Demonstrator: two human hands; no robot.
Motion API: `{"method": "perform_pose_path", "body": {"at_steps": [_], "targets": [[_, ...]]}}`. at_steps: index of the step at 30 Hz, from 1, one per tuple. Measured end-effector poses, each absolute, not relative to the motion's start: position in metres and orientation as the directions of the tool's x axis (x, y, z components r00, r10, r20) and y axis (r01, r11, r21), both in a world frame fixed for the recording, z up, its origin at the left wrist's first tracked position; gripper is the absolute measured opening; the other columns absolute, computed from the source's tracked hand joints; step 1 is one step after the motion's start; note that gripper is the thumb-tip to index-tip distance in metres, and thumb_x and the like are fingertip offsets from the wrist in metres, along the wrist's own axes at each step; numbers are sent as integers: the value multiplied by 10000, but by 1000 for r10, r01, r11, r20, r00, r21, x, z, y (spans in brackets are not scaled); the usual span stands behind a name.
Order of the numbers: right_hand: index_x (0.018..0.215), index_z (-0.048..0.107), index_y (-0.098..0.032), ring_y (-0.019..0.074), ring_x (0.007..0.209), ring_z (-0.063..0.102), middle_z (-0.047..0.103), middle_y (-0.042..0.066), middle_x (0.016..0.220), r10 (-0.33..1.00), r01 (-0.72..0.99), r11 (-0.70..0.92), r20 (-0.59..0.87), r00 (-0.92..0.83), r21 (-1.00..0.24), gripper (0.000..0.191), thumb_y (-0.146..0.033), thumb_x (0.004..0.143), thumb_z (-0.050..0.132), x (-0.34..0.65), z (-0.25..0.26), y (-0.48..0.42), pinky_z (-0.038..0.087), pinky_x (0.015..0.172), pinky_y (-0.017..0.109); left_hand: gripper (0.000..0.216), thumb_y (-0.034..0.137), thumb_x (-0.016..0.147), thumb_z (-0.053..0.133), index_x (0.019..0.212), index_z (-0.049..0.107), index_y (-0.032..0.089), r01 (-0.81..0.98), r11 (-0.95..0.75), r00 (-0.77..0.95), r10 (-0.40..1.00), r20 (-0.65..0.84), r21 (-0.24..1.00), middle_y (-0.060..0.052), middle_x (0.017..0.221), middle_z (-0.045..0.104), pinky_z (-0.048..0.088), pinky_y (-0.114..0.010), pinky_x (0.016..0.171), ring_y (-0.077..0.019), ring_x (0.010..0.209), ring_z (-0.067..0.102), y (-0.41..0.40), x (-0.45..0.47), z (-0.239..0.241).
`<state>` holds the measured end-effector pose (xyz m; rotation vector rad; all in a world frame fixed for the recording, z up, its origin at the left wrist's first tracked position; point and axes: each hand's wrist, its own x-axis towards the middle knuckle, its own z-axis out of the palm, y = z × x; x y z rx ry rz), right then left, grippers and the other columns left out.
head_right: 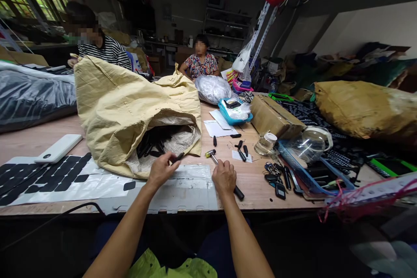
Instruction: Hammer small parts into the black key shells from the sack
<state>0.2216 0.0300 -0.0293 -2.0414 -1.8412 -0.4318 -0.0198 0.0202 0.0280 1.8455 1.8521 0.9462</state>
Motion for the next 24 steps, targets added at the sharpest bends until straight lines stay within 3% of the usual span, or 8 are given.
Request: {"method": "perform_pose_path", "body": {"at_steps": [3,7,14,19,24], "targets": [[1083,704,-218,208,848,506,600,74,884,888,993,-93,445,115,-71,271,-204,889,516,221,-28,30,311,671,300,56,219,775,670,823,645,228,725,-190,117,981,154,662,5,812,676,440,-274,728,-179,795,606,15,-4,21],[1086,702,-210,211,861,500,599,81,900,896,992,-96,426,123,-82,269,-216,894,514,219,-23,29,313,682,305,79,190,755,704,815,659,215,741,-230,222,971,93,631,-16,837,660,441,-303,777,-211,873,594,16,2,12],[1124,691,-206,220,903,503,604,94,958,922,987,-128,355,154,-96,292,-224,920,482,215,-13,25,320,707,307,179,254,720,784,884,717,232,721,-258,204,966,159,643,-19,874,636,445,-336,850,-229,934,577,17,6,4],[1137,682,-216,218,922,508,603,99,984,937,984,-126,309,160,-129,296,-221,936,465,216,-7,25,341,722,304,134,251,739,772,867,733,240,688,-266,210,963,166,675,-16,843,635,449,-342,844,-222,905,585,21,3,-3],[1109,696,-216,203,922,547,637,88,976,961,956,-90,229,157,-279,306,-208,924,452,220,1,22,397,734,283,132,174,732,741,854,741,224,660,-247,183,969,167,710,-26,842,641,456,-349,852,-222,918,587,24,2,-7]]}}
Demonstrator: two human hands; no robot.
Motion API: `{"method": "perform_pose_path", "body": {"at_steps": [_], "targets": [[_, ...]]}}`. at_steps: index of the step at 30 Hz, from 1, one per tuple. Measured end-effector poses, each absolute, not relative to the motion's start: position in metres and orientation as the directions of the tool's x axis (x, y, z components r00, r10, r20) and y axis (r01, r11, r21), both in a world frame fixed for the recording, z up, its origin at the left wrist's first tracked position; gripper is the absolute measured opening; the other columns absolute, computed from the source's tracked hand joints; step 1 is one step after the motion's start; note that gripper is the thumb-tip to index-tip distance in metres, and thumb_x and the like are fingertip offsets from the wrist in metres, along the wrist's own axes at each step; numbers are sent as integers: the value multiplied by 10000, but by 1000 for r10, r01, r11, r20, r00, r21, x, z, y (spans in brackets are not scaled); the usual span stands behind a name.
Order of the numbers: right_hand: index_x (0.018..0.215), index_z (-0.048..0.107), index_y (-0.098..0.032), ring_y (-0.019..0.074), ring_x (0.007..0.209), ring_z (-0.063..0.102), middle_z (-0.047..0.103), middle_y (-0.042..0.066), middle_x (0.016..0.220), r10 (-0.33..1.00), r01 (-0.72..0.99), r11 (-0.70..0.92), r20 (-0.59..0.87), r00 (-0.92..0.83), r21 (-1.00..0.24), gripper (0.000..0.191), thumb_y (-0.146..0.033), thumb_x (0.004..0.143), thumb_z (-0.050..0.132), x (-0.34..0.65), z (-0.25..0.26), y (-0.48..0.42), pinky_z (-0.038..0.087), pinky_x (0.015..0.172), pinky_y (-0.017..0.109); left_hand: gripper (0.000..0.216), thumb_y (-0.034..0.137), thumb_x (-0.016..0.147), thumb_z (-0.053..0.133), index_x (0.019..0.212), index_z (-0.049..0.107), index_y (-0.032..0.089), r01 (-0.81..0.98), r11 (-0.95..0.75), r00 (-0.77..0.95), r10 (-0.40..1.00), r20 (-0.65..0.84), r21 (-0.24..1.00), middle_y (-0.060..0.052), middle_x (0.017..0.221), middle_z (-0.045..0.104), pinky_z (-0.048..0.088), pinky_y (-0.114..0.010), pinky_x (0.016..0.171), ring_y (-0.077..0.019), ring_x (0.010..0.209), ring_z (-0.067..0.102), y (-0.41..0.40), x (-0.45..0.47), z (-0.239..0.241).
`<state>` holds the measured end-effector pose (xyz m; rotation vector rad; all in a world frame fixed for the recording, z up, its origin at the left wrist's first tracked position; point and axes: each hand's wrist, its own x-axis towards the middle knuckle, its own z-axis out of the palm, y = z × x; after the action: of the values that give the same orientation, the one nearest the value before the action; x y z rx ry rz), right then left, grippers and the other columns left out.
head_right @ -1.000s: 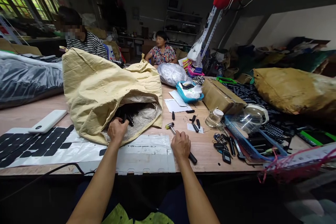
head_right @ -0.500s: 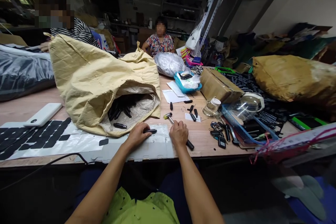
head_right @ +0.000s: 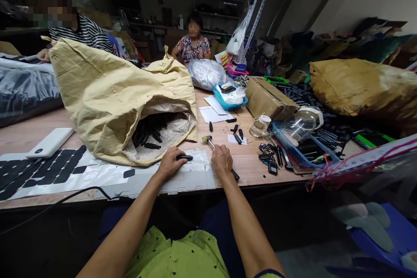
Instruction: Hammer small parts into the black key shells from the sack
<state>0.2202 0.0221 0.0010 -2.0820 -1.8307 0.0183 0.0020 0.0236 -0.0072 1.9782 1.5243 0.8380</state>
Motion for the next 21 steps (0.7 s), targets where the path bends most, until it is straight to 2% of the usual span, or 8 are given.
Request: {"method": "perform_pose_path", "body": {"at_steps": [5,9,15,21], "targets": [[1149,690,-238,184,978,619,692,64,1051,948,851,95,307,80,-516,356,-243,938,403,208,-4,-9,483,834,277,142,132,695,720,806,713,221,650,-219,154,976,156,728,-19,850,646,466,-349,852,-217,913,586,22,4,-6],[1242,662,-235,185,1076,638,702,74,1158,934,749,262,356,-37,-609,404,-255,955,378,191,-11,-38,515,921,311,148,109,683,701,782,681,217,652,-177,127,984,123,737,-16,876,654,463,-340,855,-212,928,587,21,5,-3],[1299,642,-257,181,1061,647,712,75,1115,910,720,339,404,-88,-606,426,-220,962,384,178,-4,-51,524,953,326,135,108,675,706,737,649,213,651,-155,119,988,102,743,-8,860,649,455,-329,844,-208,927,580,22,7,-2],[1289,650,-277,158,905,650,690,47,959,923,814,306,362,-127,-494,420,-212,970,384,174,-5,-49,520,836,252,127,107,665,715,697,636,201,657,-141,116,990,85,741,-9,825,632,447,-320,809,-206,907,577,23,8,-1]]}}
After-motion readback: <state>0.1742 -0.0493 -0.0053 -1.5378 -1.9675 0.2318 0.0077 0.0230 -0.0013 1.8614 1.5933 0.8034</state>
